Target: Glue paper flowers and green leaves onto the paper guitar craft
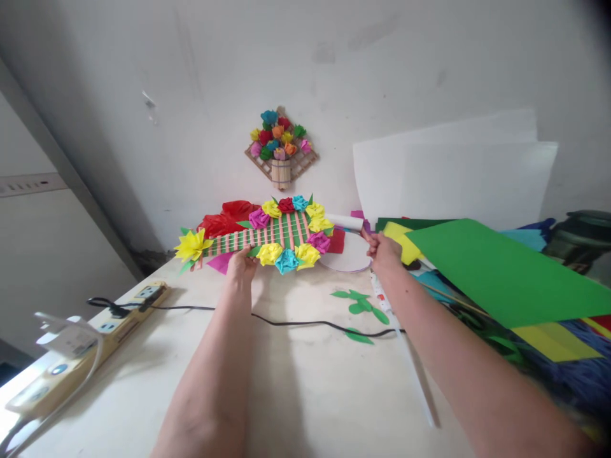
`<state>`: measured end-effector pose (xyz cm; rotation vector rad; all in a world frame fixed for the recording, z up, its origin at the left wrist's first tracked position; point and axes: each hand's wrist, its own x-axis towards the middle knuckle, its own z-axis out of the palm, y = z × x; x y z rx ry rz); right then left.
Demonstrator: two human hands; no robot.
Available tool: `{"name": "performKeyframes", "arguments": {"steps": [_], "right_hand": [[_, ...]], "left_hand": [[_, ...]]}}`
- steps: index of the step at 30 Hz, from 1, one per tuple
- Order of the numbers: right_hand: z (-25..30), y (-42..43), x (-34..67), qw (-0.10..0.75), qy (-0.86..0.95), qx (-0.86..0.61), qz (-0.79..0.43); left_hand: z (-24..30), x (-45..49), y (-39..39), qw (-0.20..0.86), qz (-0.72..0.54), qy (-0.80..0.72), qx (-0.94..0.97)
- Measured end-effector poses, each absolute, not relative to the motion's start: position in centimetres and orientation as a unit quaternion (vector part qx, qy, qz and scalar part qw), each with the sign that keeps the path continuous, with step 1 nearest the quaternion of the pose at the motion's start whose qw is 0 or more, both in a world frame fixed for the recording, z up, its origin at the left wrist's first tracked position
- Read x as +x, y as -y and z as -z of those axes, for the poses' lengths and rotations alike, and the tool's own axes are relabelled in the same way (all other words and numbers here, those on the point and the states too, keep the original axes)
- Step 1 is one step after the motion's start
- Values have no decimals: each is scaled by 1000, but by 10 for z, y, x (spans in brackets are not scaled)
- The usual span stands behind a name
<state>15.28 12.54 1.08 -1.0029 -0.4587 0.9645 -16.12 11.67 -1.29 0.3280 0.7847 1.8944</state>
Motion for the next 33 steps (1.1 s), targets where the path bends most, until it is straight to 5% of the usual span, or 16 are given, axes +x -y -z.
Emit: {"name": "performKeyframes", "arguments": {"steps": [13, 33], "right_hand": [[-8, -91, 96, 661, 337, -449, -498], [10, -68, 78, 513, 424, -445, -599]], "left_hand": [[10, -161, -171, 440, -844, -286, 109], [18, -129, -235, 465, -768, -409, 163]]}}
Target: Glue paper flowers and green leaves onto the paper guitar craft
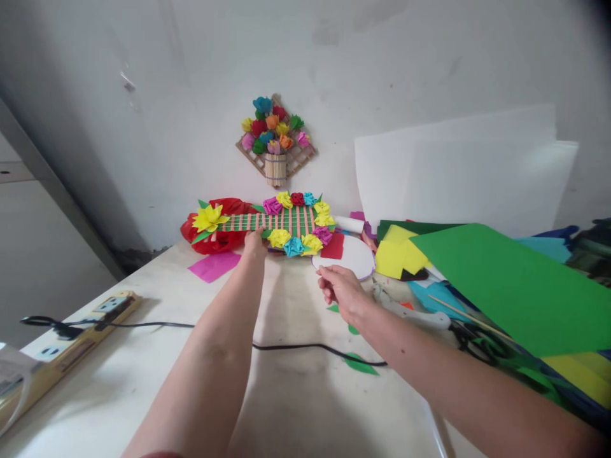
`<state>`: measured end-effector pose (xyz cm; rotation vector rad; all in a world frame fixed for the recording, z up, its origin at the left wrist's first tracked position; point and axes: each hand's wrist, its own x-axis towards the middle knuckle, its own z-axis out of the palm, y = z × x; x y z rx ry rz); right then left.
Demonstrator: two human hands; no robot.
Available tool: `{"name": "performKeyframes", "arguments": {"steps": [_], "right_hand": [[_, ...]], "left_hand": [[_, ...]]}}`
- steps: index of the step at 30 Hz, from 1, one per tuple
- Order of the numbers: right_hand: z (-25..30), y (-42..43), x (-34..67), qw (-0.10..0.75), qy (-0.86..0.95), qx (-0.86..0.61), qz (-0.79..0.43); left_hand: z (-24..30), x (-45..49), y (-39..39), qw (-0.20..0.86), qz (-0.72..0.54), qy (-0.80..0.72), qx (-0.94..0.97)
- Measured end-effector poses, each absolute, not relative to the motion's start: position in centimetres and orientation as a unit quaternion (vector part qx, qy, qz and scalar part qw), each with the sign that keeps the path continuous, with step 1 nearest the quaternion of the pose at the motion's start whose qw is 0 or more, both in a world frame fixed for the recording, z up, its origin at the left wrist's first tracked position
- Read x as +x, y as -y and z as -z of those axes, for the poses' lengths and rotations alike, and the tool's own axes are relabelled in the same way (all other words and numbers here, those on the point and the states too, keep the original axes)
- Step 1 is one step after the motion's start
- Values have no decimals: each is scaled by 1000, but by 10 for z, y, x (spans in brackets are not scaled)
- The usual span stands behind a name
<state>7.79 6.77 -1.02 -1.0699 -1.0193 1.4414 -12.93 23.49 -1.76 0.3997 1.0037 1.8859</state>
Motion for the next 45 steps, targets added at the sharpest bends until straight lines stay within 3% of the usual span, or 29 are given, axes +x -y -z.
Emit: {"name": "performKeyframes", "arguments": {"steps": [14, 26, 30, 33, 37, 45], "right_hand": [[14, -58, 70, 491, 445, -461, -591], [0, -45, 60, 557, 425, -478, -530], [-9, -34, 64, 583, 401, -451, -544], [-11, -23, 72, 614, 375, -399, -568], [-8, -9, 83, 656, 347, -351, -571], [10, 12, 96, 639, 357, -338, -591]], "left_hand": [[2, -138, -253, 551, -683, -461, 129], [-14, -109, -166, 457, -735, -491, 102], [-14, -65, -114, 519, -711, -439, 179], [-13, -34, -71, 644, -597, -360, 313], [-8, -7, -27, 720, -469, -324, 395], [21, 5, 10, 689, -482, -304, 448]]}}
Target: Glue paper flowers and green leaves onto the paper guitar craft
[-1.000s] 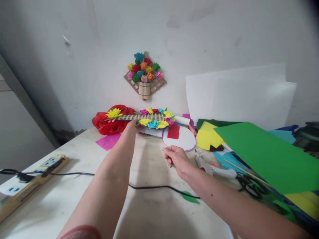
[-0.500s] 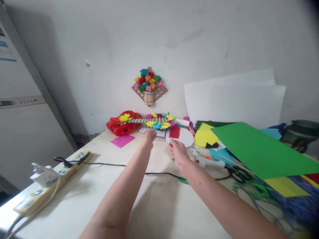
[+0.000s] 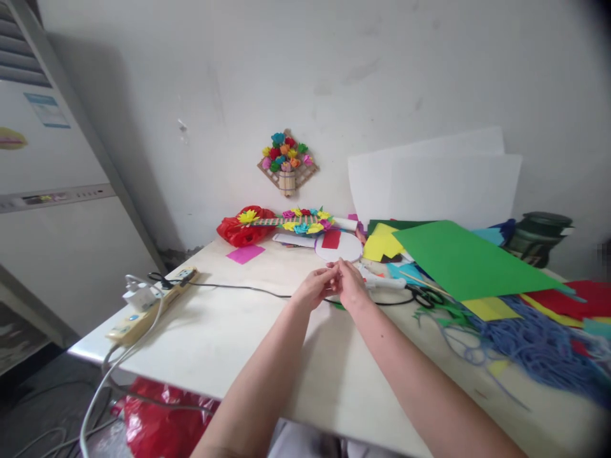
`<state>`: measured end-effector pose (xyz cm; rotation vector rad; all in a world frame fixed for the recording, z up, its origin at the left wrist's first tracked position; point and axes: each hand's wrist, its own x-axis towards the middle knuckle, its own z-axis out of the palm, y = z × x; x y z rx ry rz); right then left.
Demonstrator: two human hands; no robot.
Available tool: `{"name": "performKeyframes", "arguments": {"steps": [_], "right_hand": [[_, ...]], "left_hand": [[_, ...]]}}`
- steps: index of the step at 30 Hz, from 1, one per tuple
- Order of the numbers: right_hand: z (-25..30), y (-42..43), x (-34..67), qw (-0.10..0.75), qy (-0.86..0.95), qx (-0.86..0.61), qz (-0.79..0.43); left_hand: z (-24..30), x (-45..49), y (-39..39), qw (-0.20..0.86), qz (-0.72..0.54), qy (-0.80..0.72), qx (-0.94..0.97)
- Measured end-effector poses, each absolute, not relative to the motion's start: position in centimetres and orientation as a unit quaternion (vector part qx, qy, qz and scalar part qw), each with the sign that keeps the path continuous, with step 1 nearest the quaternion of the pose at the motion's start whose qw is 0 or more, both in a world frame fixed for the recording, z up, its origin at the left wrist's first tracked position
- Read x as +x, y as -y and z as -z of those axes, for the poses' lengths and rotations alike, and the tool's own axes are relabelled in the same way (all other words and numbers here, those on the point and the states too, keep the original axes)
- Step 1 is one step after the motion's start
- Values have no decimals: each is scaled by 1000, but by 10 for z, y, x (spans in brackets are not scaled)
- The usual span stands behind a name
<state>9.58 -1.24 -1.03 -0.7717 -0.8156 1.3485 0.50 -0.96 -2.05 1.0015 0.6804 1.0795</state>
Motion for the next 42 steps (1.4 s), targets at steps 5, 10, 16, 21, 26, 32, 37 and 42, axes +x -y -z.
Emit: {"name": "performKeyframes", "arguments": {"steps": [5, 10, 16, 21, 26, 32, 37, 42], "right_hand": [[27, 13, 105, 619, 370, -338, -605], [28, 16, 112, 614, 414, -334, -583], [27, 19, 110, 588, 466, -335, -569], [27, 19, 107, 610, 456, -372, -531], [25, 22, 109, 598, 449, -394, -534], [32, 12, 119, 617, 473, -434, -456], [43, 5, 116, 598, 555, -455, -357], [48, 10, 110, 575, 581, -449, -360]], "left_hand": [[32, 7, 17, 624, -487, -305, 529], [34, 4, 16, 628, -474, -276, 552], [36, -2, 15, 613, -457, -306, 567], [31, 3, 19, 563, -509, -289, 584], [32, 0, 20, 559, -518, -318, 564], [37, -7, 19, 585, -523, -342, 517], [37, -4, 23, 558, -521, -357, 538], [43, -3, 25, 521, -540, -375, 545]]}}
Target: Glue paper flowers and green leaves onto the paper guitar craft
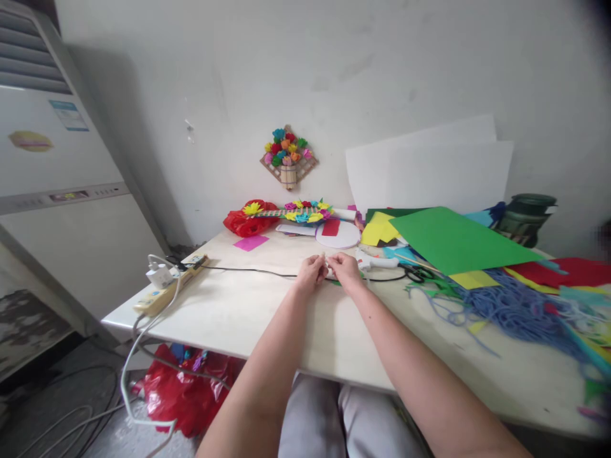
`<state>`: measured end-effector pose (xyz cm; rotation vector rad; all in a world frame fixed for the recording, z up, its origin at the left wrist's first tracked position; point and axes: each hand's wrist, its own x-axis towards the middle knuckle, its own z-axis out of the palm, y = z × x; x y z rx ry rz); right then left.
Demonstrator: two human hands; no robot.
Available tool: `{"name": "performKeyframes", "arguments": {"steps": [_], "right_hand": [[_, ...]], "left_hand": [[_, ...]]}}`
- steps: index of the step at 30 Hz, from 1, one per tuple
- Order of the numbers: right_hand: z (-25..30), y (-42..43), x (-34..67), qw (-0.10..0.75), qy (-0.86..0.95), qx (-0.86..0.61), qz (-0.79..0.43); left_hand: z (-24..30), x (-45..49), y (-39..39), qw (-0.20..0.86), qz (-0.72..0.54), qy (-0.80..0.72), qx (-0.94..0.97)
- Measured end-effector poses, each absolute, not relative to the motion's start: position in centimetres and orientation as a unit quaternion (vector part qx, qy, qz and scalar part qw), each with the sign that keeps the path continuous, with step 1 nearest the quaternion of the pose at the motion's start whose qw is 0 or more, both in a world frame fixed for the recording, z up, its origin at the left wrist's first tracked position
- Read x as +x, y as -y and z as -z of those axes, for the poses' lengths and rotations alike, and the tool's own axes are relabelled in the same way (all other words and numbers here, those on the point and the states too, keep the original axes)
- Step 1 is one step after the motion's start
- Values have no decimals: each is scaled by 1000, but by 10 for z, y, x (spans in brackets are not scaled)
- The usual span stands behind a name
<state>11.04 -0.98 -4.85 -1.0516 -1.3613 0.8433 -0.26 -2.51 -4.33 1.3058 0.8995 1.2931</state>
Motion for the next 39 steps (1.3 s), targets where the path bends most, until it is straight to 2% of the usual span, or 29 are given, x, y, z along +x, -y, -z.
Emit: {"name": "performKeyframes", "arguments": {"steps": [5, 9, 14, 19, 24, 31, 35, 39], "right_hand": [[47, 13, 116, 559, 568, -438, -416], [45, 13, 119, 554, 572, -439, -416], [46, 14, 119, 551, 597, -448, -372], [47, 17, 118, 560, 649, -452, -246], [46, 19, 117, 570, 678, -422, -194], [45, 25, 114, 486, 755, -428, -105], [46, 25, 114, 470, 761, -434, -111], [45, 27, 114, 459, 768, -423, -145]], "left_hand": [[51, -6, 21, 553, -535, -340, 541], [53, -8, 19, 561, -543, -331, 531], [55, -7, 17, 565, -520, -347, 538], [55, -5, 17, 563, -511, -356, 544], [51, -5, 19, 606, -506, -326, 520], [49, -10, 20, 649, -538, -306, 443], [49, -11, 20, 640, -536, -312, 453], [50, -10, 19, 576, -559, -356, 479]]}}
